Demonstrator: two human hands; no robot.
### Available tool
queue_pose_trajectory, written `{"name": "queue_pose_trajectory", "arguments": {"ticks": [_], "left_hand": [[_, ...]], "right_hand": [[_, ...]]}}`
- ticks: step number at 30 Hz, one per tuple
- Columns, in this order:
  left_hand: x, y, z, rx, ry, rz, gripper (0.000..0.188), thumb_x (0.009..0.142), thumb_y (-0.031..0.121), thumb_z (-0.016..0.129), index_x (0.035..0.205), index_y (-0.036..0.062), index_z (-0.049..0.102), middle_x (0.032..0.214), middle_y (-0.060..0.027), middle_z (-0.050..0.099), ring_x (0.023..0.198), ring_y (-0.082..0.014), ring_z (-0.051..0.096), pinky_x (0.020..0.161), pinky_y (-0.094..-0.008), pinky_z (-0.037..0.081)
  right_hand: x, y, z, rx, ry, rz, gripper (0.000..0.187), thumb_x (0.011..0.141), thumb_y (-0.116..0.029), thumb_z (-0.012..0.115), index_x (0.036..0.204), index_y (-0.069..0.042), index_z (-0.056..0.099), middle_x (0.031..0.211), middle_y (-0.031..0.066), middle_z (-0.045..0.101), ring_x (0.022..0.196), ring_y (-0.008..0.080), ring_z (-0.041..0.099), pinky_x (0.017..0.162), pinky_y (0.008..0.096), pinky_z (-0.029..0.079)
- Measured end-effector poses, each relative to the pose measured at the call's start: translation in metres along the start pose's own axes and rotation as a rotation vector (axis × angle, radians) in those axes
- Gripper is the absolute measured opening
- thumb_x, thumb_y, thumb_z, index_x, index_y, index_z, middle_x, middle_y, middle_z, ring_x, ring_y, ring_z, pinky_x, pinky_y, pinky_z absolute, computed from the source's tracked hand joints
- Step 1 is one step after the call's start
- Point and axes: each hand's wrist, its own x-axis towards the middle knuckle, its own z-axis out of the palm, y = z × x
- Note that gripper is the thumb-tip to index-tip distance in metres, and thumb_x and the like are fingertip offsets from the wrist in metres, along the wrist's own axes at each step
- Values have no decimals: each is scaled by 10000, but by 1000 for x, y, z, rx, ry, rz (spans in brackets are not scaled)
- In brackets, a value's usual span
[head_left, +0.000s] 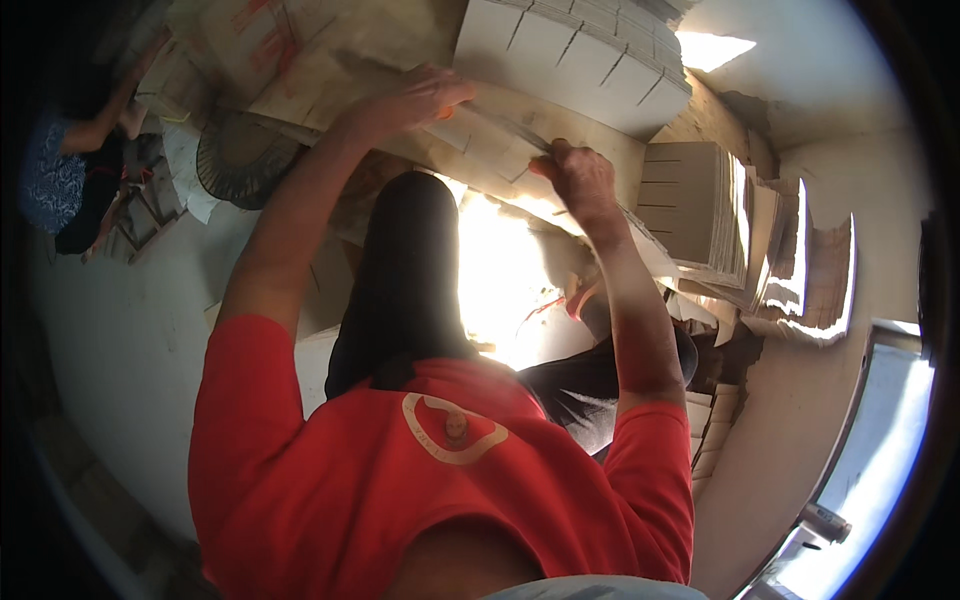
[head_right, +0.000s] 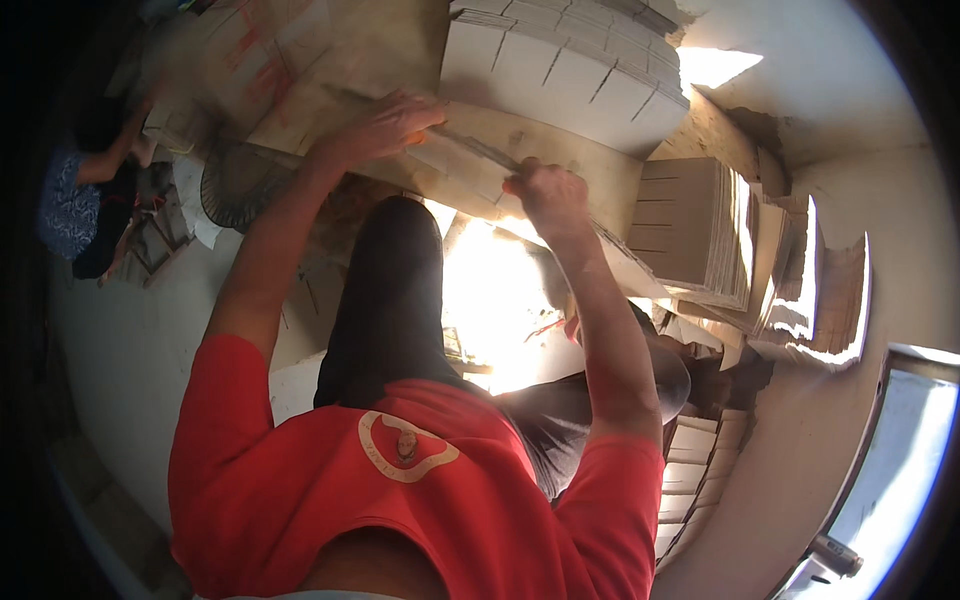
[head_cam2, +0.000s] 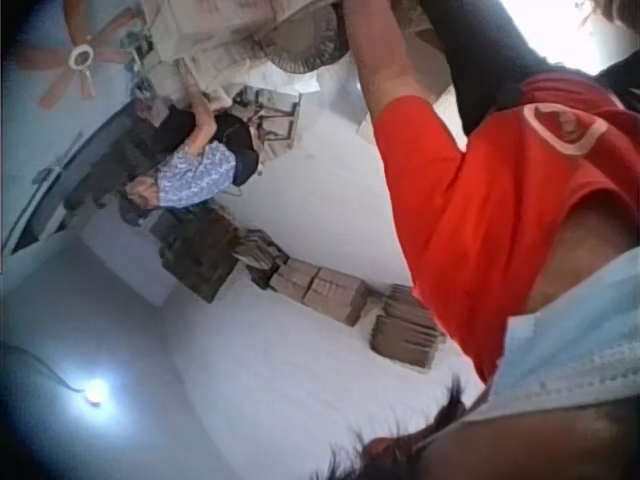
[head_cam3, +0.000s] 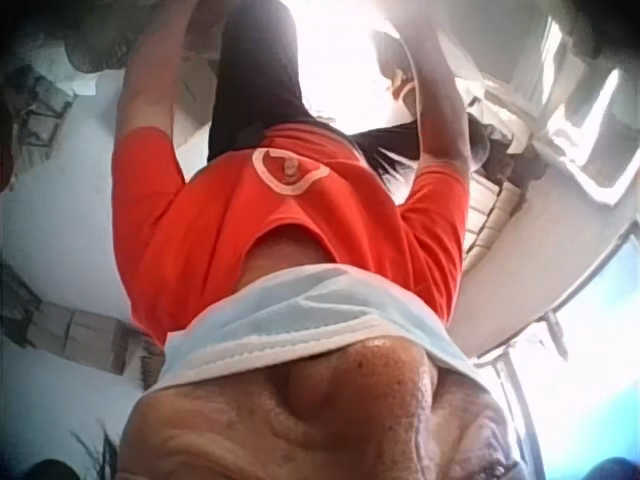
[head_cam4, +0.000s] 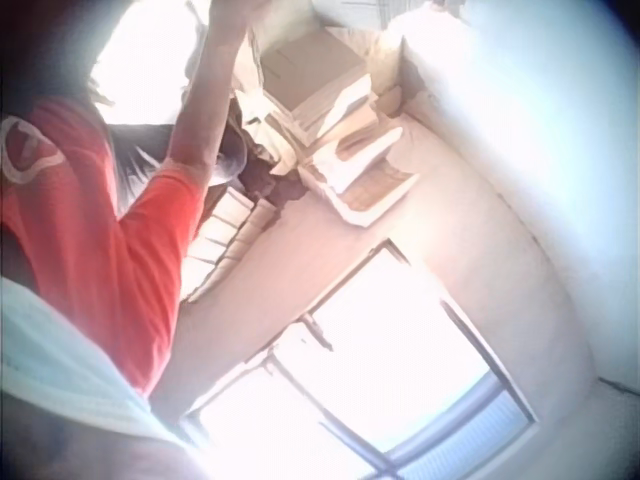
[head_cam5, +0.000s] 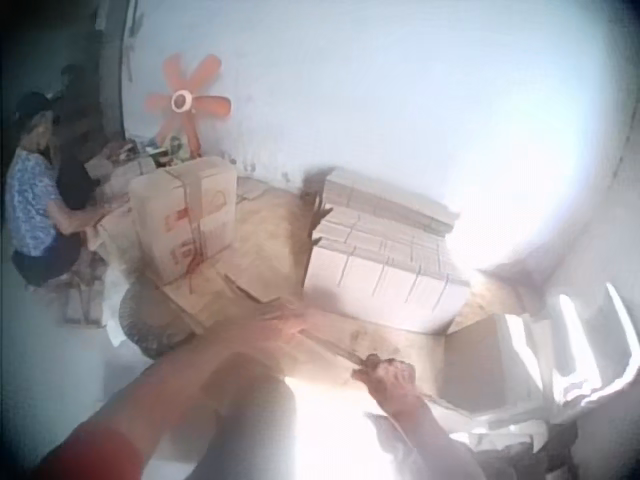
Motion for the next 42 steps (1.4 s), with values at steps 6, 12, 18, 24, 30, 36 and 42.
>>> {"name": "queue_pose_trajectory", "arguments": {"ticks": [6, 12, 18, 24, 30, 36, 42], "left_hand": [[-79, 61, -64, 259, 458, 13, 252, 743, -2, 626, 989, 0, 575, 965, -156, 607, 934, -321, 573, 775, -406, 486], [-102, 8, -55, 657, 599, -274, 237, 803, 14, 569, 1032, -33, 530, 1033, -191, 574, 1000, -348, 555, 766, -422, 507], [-84, -83, 8, 808, 364, -657, 199, 820, 45, 549, 1006, -9, 504, 966, -154, 532, 918, -326, 555, 753, -397, 521], [-86, -92, 72, 612, 79, -802, 178, 841, 103, 558, 980, -6, 534, 1026, -153, 524, 934, -304, 559, 767, -405, 522], [-70, -60, 47, 376, -198, -852, 255, 820, 231, 625, 963, 25, 578, 949, -172, 587, 938, -339, 569, 738, -440, 500], [-31, -38, 44, 315, 202, -565, 273, 777, 282, 648, 857, 29, 585, 854, -188, 609, 820, -374, 587, 710, -476, 480], [36, 26, 63, 65, 185, -451, 263, 772, 263, 638, 835, 17, 568, 810, -198, 601, 786, -384, 578, 677, -470, 474]], "right_hand": [[-29, -42, -65, -377, 711, -272, 360, 809, -165, 594, 1159, -88, 567, 1077, 119, 578, 1036, 281, 555, 873, 434, 422], [-58, 33, -65, -388, 690, -87, 429, 845, -136, 545, 1271, -130, 498, 1207, 107, 528, 1132, 281, 499, 966, 441, 366], [-123, 172, -47, -561, 370, 588, 416, 830, -282, 613, 1168, -69, 496, 1092, 132, 516, 1071, 302, 471, 836, 461, 415], [-131, 183, -35, -414, 216, 859, 453, 784, -333, 677, 1084, -32, 519, 1076, 150, 518, 1074, 327, 470, 808, 478, 437], [-139, 195, -29, -404, 179, 835, 411, 725, -278, 732, 988, -24, 545, 1038, 170, 565, 1030, 343, 525, 787, 471, 461], [-129, 189, -35, -363, 253, 807, 346, 712, -207, 730, 940, -19, 551, 957, 177, 602, 948, 352, 576, 743, 479, 479], [-131, 196, -35, -340, 300, 868, 319, 699, -219, 728, 901, -43, 554, 930, 168, 614, 918, 357, 584, 724, 466, 462]]}}
